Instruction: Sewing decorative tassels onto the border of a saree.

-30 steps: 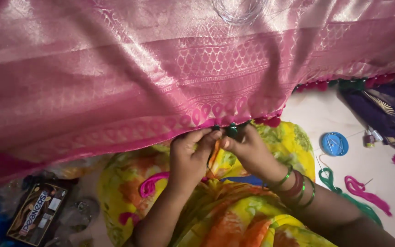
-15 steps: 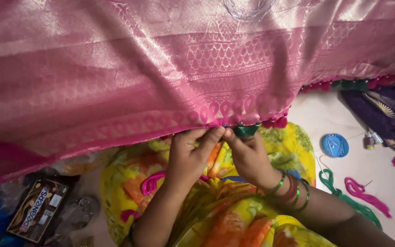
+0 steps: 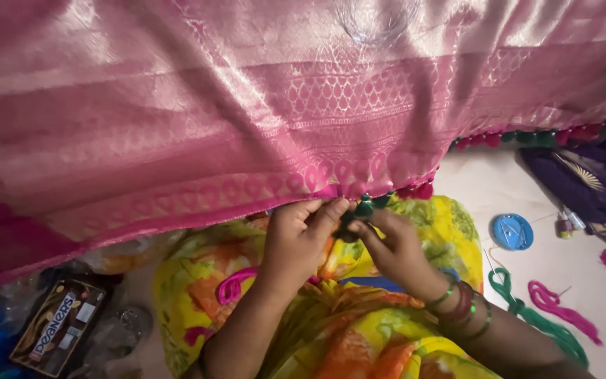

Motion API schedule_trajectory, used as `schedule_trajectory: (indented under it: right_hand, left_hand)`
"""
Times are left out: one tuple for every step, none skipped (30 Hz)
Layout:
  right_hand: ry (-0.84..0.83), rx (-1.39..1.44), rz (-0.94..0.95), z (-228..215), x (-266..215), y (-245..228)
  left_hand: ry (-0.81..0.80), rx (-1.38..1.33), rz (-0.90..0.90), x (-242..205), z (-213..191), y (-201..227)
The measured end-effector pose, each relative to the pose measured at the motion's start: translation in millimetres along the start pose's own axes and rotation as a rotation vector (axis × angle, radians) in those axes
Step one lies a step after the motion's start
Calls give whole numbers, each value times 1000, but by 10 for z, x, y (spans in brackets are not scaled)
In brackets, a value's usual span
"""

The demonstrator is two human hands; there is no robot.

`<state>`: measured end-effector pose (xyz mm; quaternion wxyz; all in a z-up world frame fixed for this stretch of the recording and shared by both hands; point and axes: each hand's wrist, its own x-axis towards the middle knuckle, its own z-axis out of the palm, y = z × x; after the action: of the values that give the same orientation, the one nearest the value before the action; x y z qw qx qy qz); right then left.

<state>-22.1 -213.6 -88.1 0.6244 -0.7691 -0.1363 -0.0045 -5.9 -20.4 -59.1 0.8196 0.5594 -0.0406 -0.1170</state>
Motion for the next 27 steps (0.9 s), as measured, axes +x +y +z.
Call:
schedule_trajectory:
  right_hand:
    - [47,-336,-157,-54,-7,-11]
    - [49,-337,-163,-121,7,-123]
    - [75,-435,-149,-190,20,-234]
    - [103,-533,-132,-262,24,-348]
    - [107,-534,-137,-360,45,-475]
    - [128,-408,-200,-456,69,-601]
    - [148,-282,-263,-551,89,-726]
    - [149,-282,-264,-595,127,-863]
    - [225,-222,-335,-637,162,-998]
    - [301,-161,-408,-681,207,-1131]
    - [302,-161,-412,-702,324,-1265]
    - [336,-211,-518,-725,431,-1403]
    - [368,-261,-624,-747,537,-1541]
    - [368,-260,-626,-850,669,-1530]
    - [352,-294,-681,-952,802,-1520]
    - [332,-324,-737,-1056,938,-1514]
    - [332,-323,-740,-1028,1053,-1647]
    - [278,-559,-772,-1001,1167,-1786]
    - [220,-792,-801,-973,1281,-1921]
    - [217,-792,-801,-974,1316,-1956]
    - [168,-862,-813,-973,1351,-1987]
    - [117,-933,-824,-967,1388,-2017]
    - [112,-933,-824,-1026,1422,-1960]
    - [96,-971,-892,-1085,1453,-1901]
    - [77,-1005,-960,-1146,1483,-1842]
    - [76,-1005,-957,-1084,1473,-1875]
    - [139,-1087,-990,-1025,1463,-1910]
  left_hand:
    - [50,196,88,2,-3,-4]
    - [50,198,94,9,2,14]
    - [65,213,124,17,9,31]
    - [79,228,153,25,20,48]
    - [76,230,159,32,29,53]
    - [109,261,188,40,36,59]
    - [143,292,217,49,41,63]
    - [142,293,219,45,54,72]
    - [145,264,238,40,66,80]
    - [146,236,260,45,75,89]
    - [146,237,264,57,72,61]
    - [162,217,241,57,74,32]
    - [178,197,218,56,76,2]
    - [179,198,220,58,75,-16]
    - [188,178,217,61,74,-33]
    - [197,157,214,67,73,-47]
    - [197,158,218,57,78,-13]
    - [194,190,227,50,84,20]
    - [191,221,237,44,90,49]
    - [194,219,236,39,100,54]
    - [194,227,270,34,108,55]
    - [196,233,304,28,113,54]
    - [199,230,303,30,112,46]
    - [215,289,299,27,112,40]
    - [231,348,294,23,114,32]
    - [230,347,292,22,122,21]
    - [217,310,275,20,133,12]
